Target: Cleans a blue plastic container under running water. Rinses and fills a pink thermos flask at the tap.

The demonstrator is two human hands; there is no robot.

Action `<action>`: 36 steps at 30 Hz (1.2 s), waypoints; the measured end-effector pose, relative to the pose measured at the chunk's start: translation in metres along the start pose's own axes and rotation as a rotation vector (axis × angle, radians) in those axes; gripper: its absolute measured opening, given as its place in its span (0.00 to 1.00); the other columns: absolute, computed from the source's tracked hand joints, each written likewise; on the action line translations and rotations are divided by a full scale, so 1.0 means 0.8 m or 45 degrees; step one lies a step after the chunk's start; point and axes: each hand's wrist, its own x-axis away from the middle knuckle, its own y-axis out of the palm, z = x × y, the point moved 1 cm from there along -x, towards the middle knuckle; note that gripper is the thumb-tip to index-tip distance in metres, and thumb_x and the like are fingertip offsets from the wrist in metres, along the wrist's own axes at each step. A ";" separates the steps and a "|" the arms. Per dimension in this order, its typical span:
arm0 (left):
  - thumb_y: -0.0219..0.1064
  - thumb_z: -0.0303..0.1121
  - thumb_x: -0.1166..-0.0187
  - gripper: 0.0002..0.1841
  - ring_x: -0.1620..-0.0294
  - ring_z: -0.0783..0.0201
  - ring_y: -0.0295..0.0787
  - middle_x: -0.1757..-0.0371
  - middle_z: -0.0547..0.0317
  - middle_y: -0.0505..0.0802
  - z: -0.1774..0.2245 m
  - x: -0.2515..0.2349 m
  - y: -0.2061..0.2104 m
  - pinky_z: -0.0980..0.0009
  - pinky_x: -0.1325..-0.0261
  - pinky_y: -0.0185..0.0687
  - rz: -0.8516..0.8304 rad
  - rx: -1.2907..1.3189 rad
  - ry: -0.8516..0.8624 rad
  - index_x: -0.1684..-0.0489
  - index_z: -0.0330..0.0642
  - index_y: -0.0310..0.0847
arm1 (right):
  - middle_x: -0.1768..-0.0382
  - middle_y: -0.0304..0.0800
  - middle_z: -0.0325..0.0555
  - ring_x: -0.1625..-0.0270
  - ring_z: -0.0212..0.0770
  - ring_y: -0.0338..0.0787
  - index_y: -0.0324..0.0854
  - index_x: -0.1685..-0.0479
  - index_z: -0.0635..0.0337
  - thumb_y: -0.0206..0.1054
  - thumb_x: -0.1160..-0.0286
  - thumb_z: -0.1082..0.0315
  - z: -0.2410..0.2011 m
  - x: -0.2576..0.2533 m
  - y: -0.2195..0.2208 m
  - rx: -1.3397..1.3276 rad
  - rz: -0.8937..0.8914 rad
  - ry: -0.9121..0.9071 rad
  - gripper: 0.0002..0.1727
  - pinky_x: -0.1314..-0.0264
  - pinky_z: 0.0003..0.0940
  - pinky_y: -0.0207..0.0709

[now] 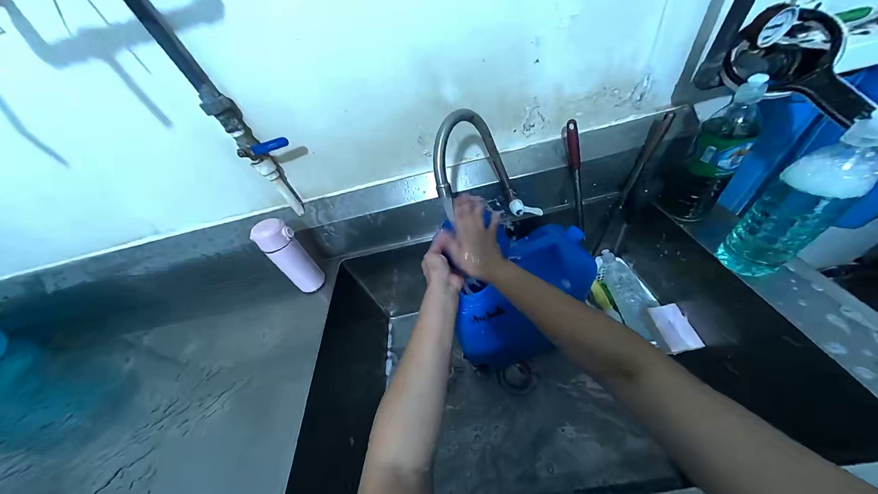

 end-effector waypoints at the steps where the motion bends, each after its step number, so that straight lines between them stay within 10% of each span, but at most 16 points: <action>1: 0.42 0.40 0.05 0.15 0.65 0.63 0.82 0.63 0.56 0.83 0.003 -0.001 -0.002 0.65 0.60 0.81 -0.003 -0.017 0.008 0.49 0.42 0.73 | 0.08 0.51 0.66 0.04 0.68 0.42 0.58 0.09 0.64 0.51 0.10 0.54 -0.007 0.008 0.000 -0.009 -0.033 -0.073 0.35 0.12 0.80 0.25; 3: 0.43 0.40 0.07 0.15 0.64 0.62 0.83 0.64 0.55 0.84 0.001 -0.006 -0.003 0.62 0.61 0.81 0.032 -0.017 -0.046 0.50 0.43 0.74 | 0.11 0.61 0.66 0.07 0.70 0.52 0.65 0.11 0.58 0.57 0.11 0.53 0.003 0.003 -0.018 -0.022 -0.131 -0.005 0.33 0.14 0.80 0.36; 6: 0.47 0.39 0.08 0.17 0.54 0.57 0.86 0.54 0.49 0.88 0.006 -0.014 -0.013 0.56 0.51 0.83 -0.034 -0.077 0.015 0.45 0.38 0.78 | 0.44 0.88 0.73 0.37 0.72 0.87 0.80 0.33 0.70 0.61 0.15 0.44 0.036 -0.018 -0.046 -0.146 -0.065 0.259 0.33 0.34 0.73 0.74; 10: 0.42 0.38 0.08 0.20 0.66 0.73 0.81 0.67 0.61 0.85 0.015 -0.059 -0.054 0.73 0.58 0.78 -0.356 -0.820 0.444 0.64 0.39 0.77 | 0.61 0.92 0.67 0.54 0.65 0.93 0.87 0.60 0.75 0.80 0.33 0.55 0.015 0.018 -0.058 0.126 -0.142 -0.388 0.25 0.47 0.66 0.82; 14: 0.52 0.14 0.19 0.25 0.30 0.41 0.82 0.30 0.29 0.84 -0.008 -0.071 -0.080 0.45 0.28 0.75 -0.481 -1.405 0.300 0.21 0.30 0.68 | 0.31 0.81 0.69 0.25 0.68 0.78 0.82 0.33 0.71 0.62 0.12 0.54 0.025 0.025 -0.017 0.218 -0.815 -0.049 0.26 0.23 0.65 0.69; 20: 0.45 0.08 0.28 0.27 0.44 0.56 0.84 0.34 0.40 0.85 0.014 -0.036 -0.055 0.57 0.44 0.80 -0.160 -0.774 0.318 0.29 0.30 0.74 | 0.24 0.74 0.73 0.20 0.72 0.73 0.78 0.26 0.69 0.61 0.21 0.75 0.008 0.003 -0.027 0.098 -0.205 0.204 0.23 0.25 0.70 0.69; 23: 0.53 0.13 0.21 0.20 0.25 0.44 0.80 0.28 0.34 0.85 0.025 -0.045 -0.028 0.47 0.24 0.72 -0.330 -1.567 0.479 0.33 0.28 0.82 | 0.31 0.80 0.75 0.26 0.69 0.80 0.74 0.26 0.74 0.51 0.08 0.69 0.019 -0.013 -0.048 -0.322 -0.179 0.711 0.21 0.24 0.63 0.69; 26: 0.61 0.27 0.15 0.21 0.10 0.24 0.52 0.10 0.27 0.62 -0.010 -0.036 -0.002 0.27 0.14 0.44 -0.677 -1.973 0.853 0.26 0.25 0.77 | 0.34 0.84 0.71 0.29 0.63 0.83 0.76 0.27 0.73 0.46 0.04 0.66 0.004 -0.012 -0.053 -0.426 -0.069 0.723 0.22 0.24 0.57 0.71; 29: 0.54 0.29 0.12 0.19 0.16 0.31 0.69 0.19 0.25 0.75 -0.037 -0.016 -0.023 0.41 0.14 0.62 -1.200 -1.840 1.182 0.34 0.23 0.82 | 0.34 0.86 0.67 0.28 0.57 0.83 0.81 0.32 0.72 0.52 0.09 0.70 0.049 -0.014 -0.082 -0.505 0.059 0.673 0.19 0.23 0.54 0.71; 32: 0.56 0.28 0.13 0.17 0.26 0.26 0.76 0.35 0.21 0.84 -0.022 -0.039 -0.018 0.38 0.21 0.67 -0.982 -1.943 1.089 0.41 0.19 0.81 | 0.33 0.85 0.67 0.29 0.56 0.83 0.79 0.28 0.72 0.54 0.10 0.72 0.037 0.007 -0.092 -0.457 0.072 0.630 0.19 0.23 0.50 0.71; 36: 0.62 0.31 0.18 0.20 0.16 0.33 0.68 0.25 0.30 0.82 -0.022 -0.038 0.013 0.38 0.12 0.53 -1.020 -2.220 1.157 0.34 0.27 0.83 | 0.33 0.83 0.69 0.29 0.55 0.83 0.76 0.27 0.74 0.50 0.09 0.73 0.047 0.023 -0.042 -0.760 0.219 0.756 0.20 0.24 0.49 0.73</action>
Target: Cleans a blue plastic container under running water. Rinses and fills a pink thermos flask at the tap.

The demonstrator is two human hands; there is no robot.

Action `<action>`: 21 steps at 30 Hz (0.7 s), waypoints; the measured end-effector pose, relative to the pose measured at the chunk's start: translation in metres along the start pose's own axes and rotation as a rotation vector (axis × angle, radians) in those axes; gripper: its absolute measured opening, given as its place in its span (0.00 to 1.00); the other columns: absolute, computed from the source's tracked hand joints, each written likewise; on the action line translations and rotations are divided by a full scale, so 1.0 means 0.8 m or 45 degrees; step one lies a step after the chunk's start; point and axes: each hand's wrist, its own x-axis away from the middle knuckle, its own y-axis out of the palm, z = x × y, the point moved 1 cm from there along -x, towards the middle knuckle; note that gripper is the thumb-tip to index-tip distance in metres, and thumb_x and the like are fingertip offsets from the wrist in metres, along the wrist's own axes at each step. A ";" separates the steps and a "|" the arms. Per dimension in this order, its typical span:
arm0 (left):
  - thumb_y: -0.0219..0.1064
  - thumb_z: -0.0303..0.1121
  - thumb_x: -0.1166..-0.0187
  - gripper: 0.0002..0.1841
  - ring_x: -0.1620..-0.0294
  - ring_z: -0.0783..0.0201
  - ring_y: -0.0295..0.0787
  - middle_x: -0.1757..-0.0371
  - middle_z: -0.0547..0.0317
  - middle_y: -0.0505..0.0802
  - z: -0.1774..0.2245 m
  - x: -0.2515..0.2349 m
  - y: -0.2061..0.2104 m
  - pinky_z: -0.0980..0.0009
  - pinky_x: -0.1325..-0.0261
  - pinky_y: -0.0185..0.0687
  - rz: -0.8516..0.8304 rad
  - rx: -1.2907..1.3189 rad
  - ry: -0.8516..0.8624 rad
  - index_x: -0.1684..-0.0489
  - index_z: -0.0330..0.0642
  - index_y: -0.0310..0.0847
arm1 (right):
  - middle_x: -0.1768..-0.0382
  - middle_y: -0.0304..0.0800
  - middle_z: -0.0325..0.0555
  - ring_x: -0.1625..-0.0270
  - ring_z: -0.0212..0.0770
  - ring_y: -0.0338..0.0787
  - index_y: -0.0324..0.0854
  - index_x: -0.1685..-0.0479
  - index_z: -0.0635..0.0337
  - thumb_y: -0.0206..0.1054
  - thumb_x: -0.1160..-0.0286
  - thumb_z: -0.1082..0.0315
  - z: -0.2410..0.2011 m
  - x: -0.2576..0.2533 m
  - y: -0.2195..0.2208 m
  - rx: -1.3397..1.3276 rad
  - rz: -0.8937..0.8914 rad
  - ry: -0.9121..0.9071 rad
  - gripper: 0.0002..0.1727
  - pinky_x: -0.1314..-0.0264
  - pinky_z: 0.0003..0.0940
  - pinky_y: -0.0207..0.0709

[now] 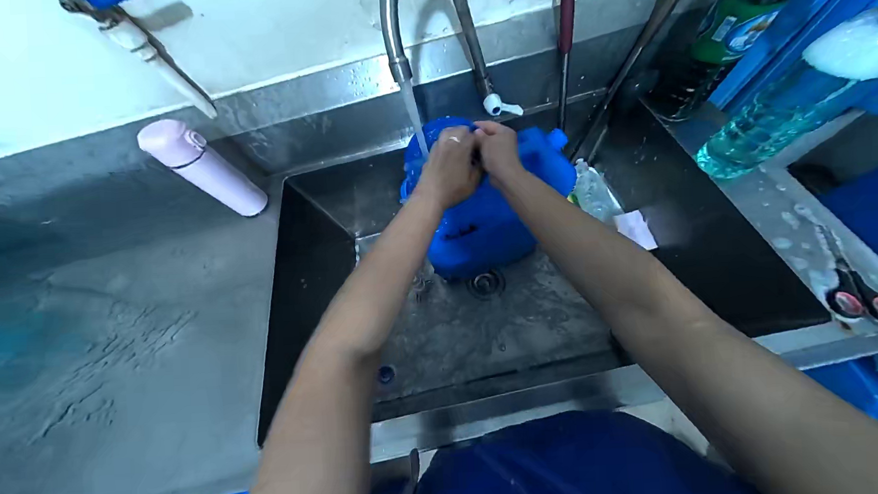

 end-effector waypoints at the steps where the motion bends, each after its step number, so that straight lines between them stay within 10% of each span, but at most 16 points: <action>1: 0.62 0.33 0.17 0.20 0.11 0.32 0.60 0.19 0.34 0.78 0.007 0.003 -0.014 0.31 0.11 0.42 -0.096 -0.113 0.042 0.31 0.32 0.84 | 0.33 0.82 0.67 0.32 0.52 0.83 0.75 0.27 0.74 0.48 0.08 0.73 0.013 -0.005 -0.001 -0.195 0.054 0.091 0.20 0.27 0.46 0.74; 3: 0.65 0.29 0.23 0.22 0.12 0.27 0.58 0.18 0.27 0.74 0.012 0.013 -0.050 0.28 0.14 0.44 0.052 -0.045 -0.073 0.30 0.29 0.82 | 0.31 0.79 0.63 0.32 0.48 0.81 0.69 0.22 0.70 0.44 0.05 0.70 0.026 -0.001 0.009 -0.456 0.062 0.226 0.21 0.30 0.44 0.75; 5: 0.62 0.29 0.17 0.31 0.14 0.36 0.64 0.16 0.26 0.68 0.014 0.025 -0.080 0.44 0.13 0.59 0.170 0.398 -0.457 0.15 0.27 0.62 | 0.25 0.76 0.62 0.27 0.47 0.79 0.64 0.19 0.71 0.45 0.05 0.68 0.025 0.004 0.037 -0.418 -0.160 0.177 0.23 0.24 0.40 0.73; 8: 0.54 0.33 0.13 0.23 0.37 0.53 0.85 0.34 0.38 0.83 0.000 0.062 -0.063 0.56 0.36 0.82 0.548 1.095 -0.974 0.21 0.31 0.66 | 0.24 0.76 0.69 0.21 0.57 0.76 0.72 0.23 0.75 0.50 0.05 0.58 -0.011 -0.020 0.054 0.361 -0.621 0.006 0.27 0.17 0.51 0.64; 11: 0.45 0.31 0.08 0.20 0.54 0.59 0.84 0.42 0.47 0.83 0.002 0.081 -0.022 0.63 0.56 0.83 0.741 1.580 -1.300 0.20 0.40 0.64 | 0.27 0.77 0.73 0.21 0.66 0.75 0.76 0.30 0.76 0.59 0.10 0.56 -0.091 -0.026 0.048 1.131 -0.784 -0.163 0.27 0.21 0.65 0.65; 14: 0.44 0.24 0.11 0.22 0.44 0.56 0.85 0.36 0.45 0.84 0.002 0.042 0.019 0.57 0.44 0.83 0.749 1.674 -1.211 0.19 0.40 0.66 | 0.25 0.75 0.68 0.24 0.61 0.79 0.74 0.26 0.70 0.57 0.12 0.69 -0.127 0.021 0.031 1.141 -0.547 -0.400 0.21 0.24 0.57 0.72; 17: 0.52 0.23 0.13 0.19 0.31 0.49 0.83 0.34 0.37 0.88 -0.008 -0.009 -0.010 0.51 0.26 0.73 0.538 1.010 -0.928 0.28 0.31 0.79 | 0.21 0.72 0.69 0.21 0.61 0.77 0.69 0.20 0.75 0.52 0.23 0.84 -0.049 0.044 0.011 0.494 0.103 -0.595 0.28 0.19 0.47 0.72; 21: 0.60 0.29 0.13 0.18 0.27 0.48 0.84 0.32 0.40 0.89 0.025 0.009 -0.081 0.49 0.22 0.71 0.280 0.596 -0.702 0.28 0.36 0.82 | 0.31 0.80 0.64 0.34 0.48 0.84 0.63 0.20 0.71 0.48 0.15 0.80 0.045 0.027 0.033 -0.335 0.051 0.023 0.24 0.32 0.45 0.79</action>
